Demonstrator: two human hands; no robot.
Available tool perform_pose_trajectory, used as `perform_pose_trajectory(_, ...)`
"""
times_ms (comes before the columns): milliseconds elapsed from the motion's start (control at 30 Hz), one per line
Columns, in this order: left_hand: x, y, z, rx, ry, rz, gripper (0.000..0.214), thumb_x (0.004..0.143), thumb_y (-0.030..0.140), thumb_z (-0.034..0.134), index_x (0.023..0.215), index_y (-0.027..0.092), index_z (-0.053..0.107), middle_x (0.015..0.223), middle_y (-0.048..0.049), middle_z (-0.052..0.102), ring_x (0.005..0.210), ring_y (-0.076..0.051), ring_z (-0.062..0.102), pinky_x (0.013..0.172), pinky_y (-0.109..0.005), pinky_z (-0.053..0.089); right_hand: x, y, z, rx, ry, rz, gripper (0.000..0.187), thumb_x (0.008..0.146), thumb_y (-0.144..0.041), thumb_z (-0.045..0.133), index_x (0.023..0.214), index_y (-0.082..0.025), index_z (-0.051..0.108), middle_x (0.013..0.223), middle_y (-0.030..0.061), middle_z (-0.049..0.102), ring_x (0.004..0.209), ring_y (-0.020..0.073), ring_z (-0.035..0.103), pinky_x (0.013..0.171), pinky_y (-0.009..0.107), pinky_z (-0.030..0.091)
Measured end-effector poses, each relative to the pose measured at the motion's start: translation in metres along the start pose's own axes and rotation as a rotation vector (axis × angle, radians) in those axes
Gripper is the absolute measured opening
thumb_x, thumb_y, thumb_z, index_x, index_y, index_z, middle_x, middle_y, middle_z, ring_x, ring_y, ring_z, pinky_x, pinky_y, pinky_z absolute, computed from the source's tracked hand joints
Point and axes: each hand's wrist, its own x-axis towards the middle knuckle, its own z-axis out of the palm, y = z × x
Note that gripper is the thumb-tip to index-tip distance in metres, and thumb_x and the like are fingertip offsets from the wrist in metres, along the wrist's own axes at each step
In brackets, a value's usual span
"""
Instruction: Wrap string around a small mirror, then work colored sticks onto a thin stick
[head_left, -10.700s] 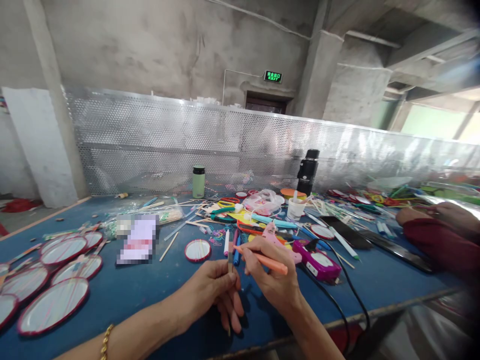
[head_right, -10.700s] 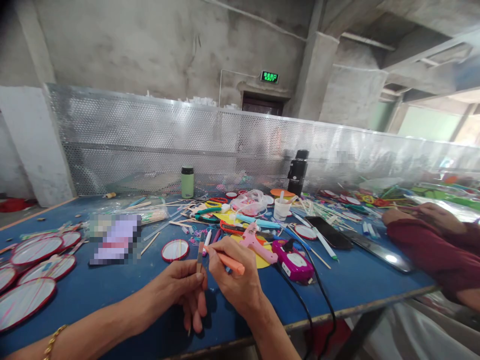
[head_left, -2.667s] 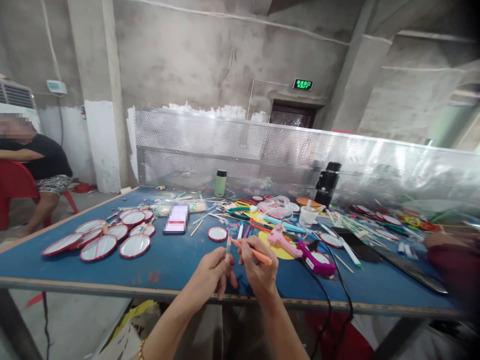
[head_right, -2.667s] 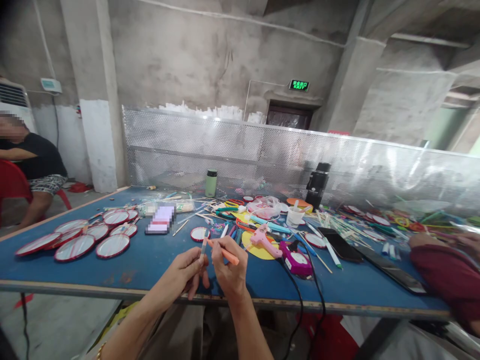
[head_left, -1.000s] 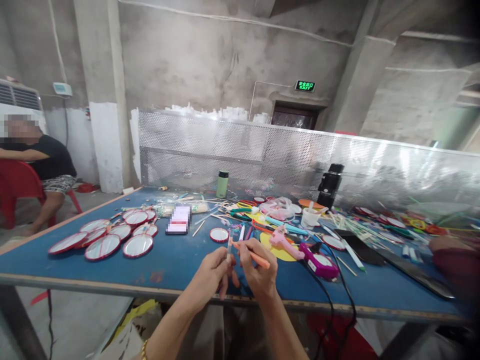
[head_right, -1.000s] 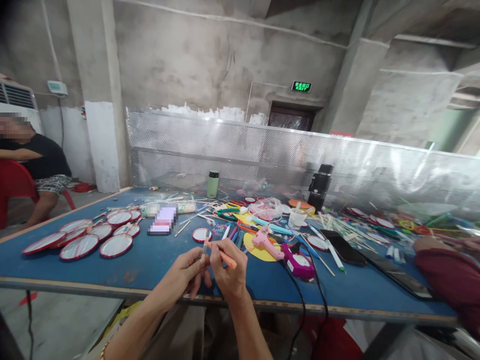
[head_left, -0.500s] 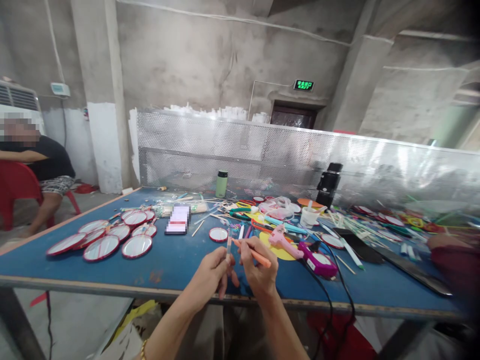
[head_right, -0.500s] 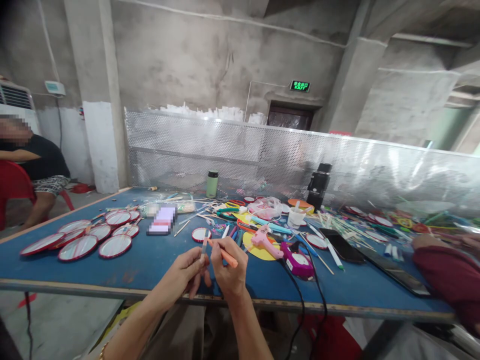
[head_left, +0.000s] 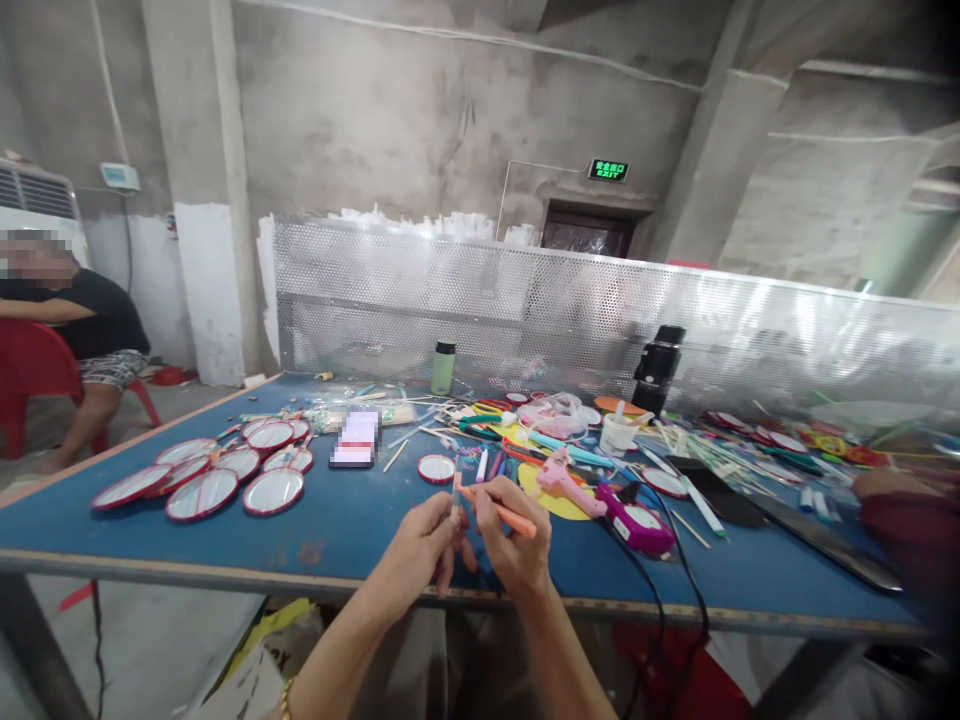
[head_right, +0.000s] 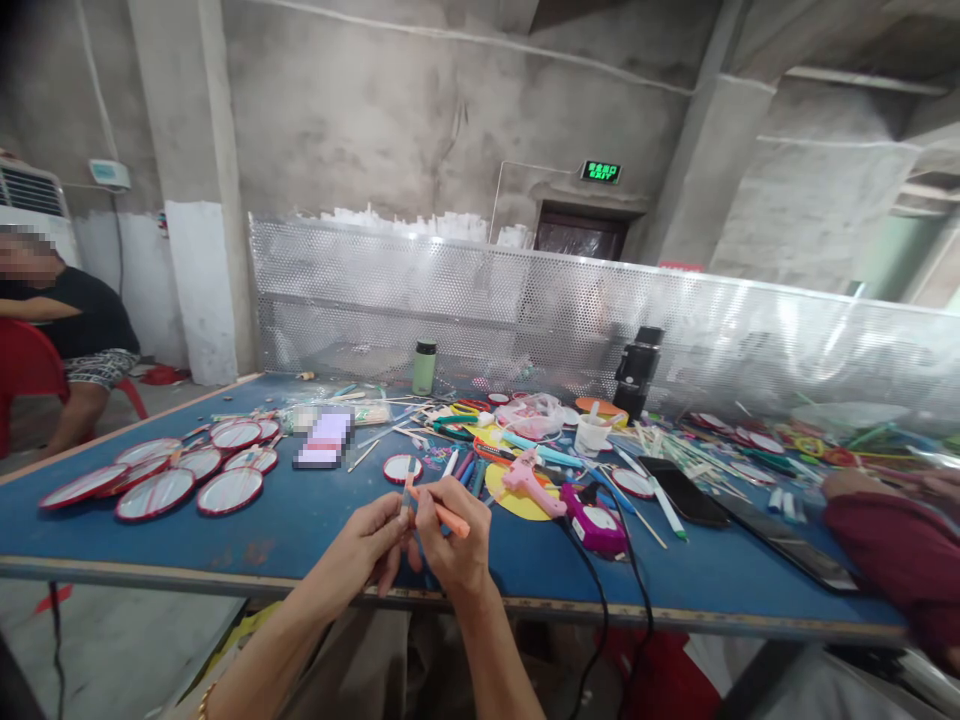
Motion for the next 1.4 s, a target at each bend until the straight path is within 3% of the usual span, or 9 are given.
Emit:
perform_pose_trajectory(233, -0.0014, 0.0023, -0.0002, 0.002, 0.002, 0.005, 0.033, 0.089, 0.048, 0.043, 0.078, 0.017, 0.049, 0.041, 0.0059, 0.05, 0.027, -0.006, 0.035, 0.035, -0.019, 0.017, -0.001, -0.0002, -0.0003, -0.008, -0.009, 0.001, 0.017, 0.087, -0.017, 0.051, 0.076, -0.018, 0.065, 0.063, -0.0008, 0.058, 0.053, 0.0105, 0.053, 0.052, 0.023, 0.042)
perform_pose_trajectory(433, -0.0008, 0.0007, -0.0008, -0.01, 0.005, -0.003, 0.031, 0.09, 0.046, 0.042, 0.082, 0.017, 0.047, 0.057, 0.0015, 0.062, 0.028, -0.005, 0.04, 0.035, -0.019, 0.017, -0.0016, -0.0003, -0.002, 0.007, 0.058, -0.006, 0.018, 0.087, -0.015, 0.051, 0.074, -0.017, 0.064, 0.062, -0.0005, 0.058, 0.053, 0.0107, 0.053, 0.052, 0.023, 0.043)
perform_pose_trajectory(600, -0.0004, -0.0007, -0.0007, -0.011, -0.001, 0.01, 0.031, 0.09, 0.047, 0.042, 0.081, 0.017, 0.046, 0.052, 0.0028, 0.059, 0.028, -0.005, 0.039, 0.034, -0.019, 0.017, -0.0008, 0.0003, -0.0005, 0.021, 0.01, -0.027, 0.016, 0.086, -0.013, 0.052, 0.076, -0.017, 0.064, 0.062, -0.0012, 0.057, 0.052, 0.0096, 0.052, 0.051, 0.023, 0.042)
perform_pose_trajectory(867, -0.0002, -0.0007, -0.0009, 0.005, 0.002, -0.003, 0.029, 0.091, 0.045, 0.041, 0.083, 0.017, 0.046, 0.06, -0.0005, 0.065, 0.03, -0.005, 0.041, 0.035, -0.019, 0.018, 0.0005, 0.0003, -0.0007, 0.032, 0.055, -0.038, 0.017, 0.086, -0.011, 0.051, 0.076, -0.017, 0.064, 0.063, -0.0007, 0.058, 0.055, 0.0104, 0.054, 0.054, 0.023, 0.043)
perform_pose_trajectory(1033, 0.0001, -0.0005, -0.0008, 0.014, 0.002, 0.007, 0.029, 0.091, 0.044, 0.041, 0.08, 0.017, 0.046, 0.048, 0.0039, 0.056, 0.027, -0.005, 0.038, 0.035, -0.019, 0.018, 0.0007, 0.0006, 0.0002, 0.014, 0.027, -0.038, 0.016, 0.085, -0.012, 0.053, 0.075, -0.017, 0.064, 0.062, -0.001, 0.057, 0.053, 0.0098, 0.052, 0.052, 0.023, 0.042)
perform_pose_trajectory(1167, 0.0002, 0.0003, -0.0001, 0.009, 0.007, -0.018, 0.029, 0.09, 0.044, 0.041, 0.082, 0.017, 0.045, 0.058, -0.0001, 0.064, 0.029, -0.005, 0.041, 0.035, -0.018, 0.018, 0.0019, 0.0012, -0.0005, 0.041, 0.08, -0.018, 0.017, 0.086, -0.012, 0.052, 0.075, -0.017, 0.063, 0.065, 0.0002, 0.059, 0.057, 0.0109, 0.055, 0.055, 0.024, 0.044)
perform_pose_trajectory(1400, 0.0003, 0.0023, 0.0003, 0.018, 0.01, 0.0, 0.029, 0.09, 0.043, 0.042, 0.079, 0.017, 0.045, 0.051, 0.0027, 0.059, 0.028, -0.005, 0.036, 0.035, -0.019, 0.018, 0.0025, 0.0002, -0.0005, 0.022, 0.008, 0.004, 0.019, 0.086, -0.015, 0.052, 0.07, -0.017, 0.062, 0.058, -0.0022, 0.054, 0.049, 0.0095, 0.049, 0.049, 0.023, 0.039)
